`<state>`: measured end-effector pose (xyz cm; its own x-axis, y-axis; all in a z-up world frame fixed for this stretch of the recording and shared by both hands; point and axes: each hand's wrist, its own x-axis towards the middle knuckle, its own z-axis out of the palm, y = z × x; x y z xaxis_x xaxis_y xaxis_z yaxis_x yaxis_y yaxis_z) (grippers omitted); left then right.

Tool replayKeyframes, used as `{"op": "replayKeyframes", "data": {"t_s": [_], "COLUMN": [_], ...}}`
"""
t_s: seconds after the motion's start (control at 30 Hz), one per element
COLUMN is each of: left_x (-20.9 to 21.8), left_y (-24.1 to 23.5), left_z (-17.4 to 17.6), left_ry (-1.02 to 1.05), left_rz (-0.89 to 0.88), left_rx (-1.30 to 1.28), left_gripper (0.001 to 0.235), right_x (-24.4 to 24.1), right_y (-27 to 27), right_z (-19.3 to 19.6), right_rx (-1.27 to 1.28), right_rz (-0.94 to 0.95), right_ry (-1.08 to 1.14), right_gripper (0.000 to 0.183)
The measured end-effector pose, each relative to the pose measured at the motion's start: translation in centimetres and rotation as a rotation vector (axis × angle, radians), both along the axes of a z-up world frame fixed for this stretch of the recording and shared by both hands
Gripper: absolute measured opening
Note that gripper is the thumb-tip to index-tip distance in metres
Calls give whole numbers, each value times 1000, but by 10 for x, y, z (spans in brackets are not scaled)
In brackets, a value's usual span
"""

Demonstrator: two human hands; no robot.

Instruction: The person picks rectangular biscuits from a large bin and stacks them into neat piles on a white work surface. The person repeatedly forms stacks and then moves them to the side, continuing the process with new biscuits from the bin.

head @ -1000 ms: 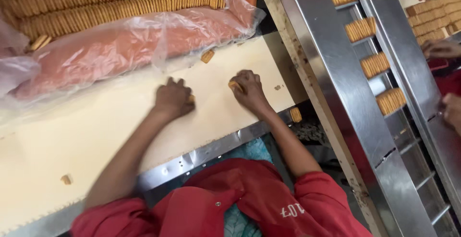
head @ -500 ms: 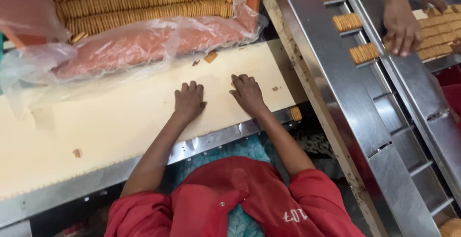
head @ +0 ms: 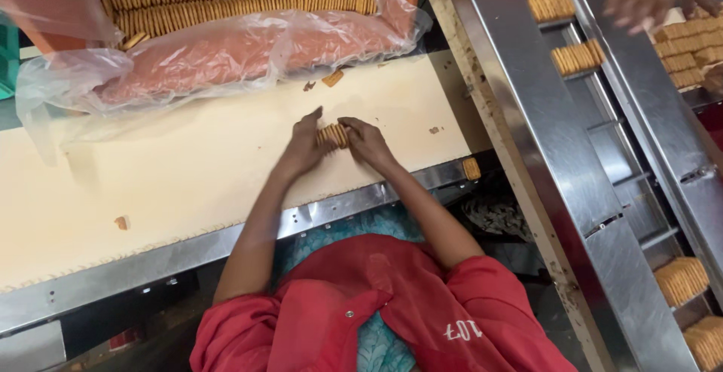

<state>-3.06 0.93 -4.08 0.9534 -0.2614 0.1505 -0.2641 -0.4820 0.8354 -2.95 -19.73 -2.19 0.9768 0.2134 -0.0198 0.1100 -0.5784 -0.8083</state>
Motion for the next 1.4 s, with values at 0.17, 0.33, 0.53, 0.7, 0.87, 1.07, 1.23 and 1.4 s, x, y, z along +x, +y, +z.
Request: {"op": "replayKeyframes", "data": {"t_s": [0.17,0.33,0.53,0.7,0.87,1.07,1.23,1.4], "left_x": [8,-30,-29,-26,-31,-37,-10,59], "left_y": [18,-34,-41,-78,-95,-79,-73,-112], "left_z": [-13,-4,13,14,26,31,50,128], "left_ry": [-17,-98,-211,-282,-162,-71,-43,-354], "left_rz": [-31,191,182,137,94,165,171,68], "left_rx": [193,658,641,582,603,521,-16,-671], "left_gripper": [62,44,33,37,57,49,46,76], "right_x": [8,-43,-96,-104,-45,2,9,66], "right_y": [17,-13,-159,-191,-110,-40,-29,-27], "right_z": [-4,-10,11,-2,-51,-76,-2,146], "right_rx": [207,87,-679,-526,76,239,365,672], "right_rz": [134,80,-385,-442,-230,-95,73,316], "right_ry": [57,-127,-502,-389,-150,42,-149,-210], "right_gripper": [54,57,55,42,38,28,45,74]}}
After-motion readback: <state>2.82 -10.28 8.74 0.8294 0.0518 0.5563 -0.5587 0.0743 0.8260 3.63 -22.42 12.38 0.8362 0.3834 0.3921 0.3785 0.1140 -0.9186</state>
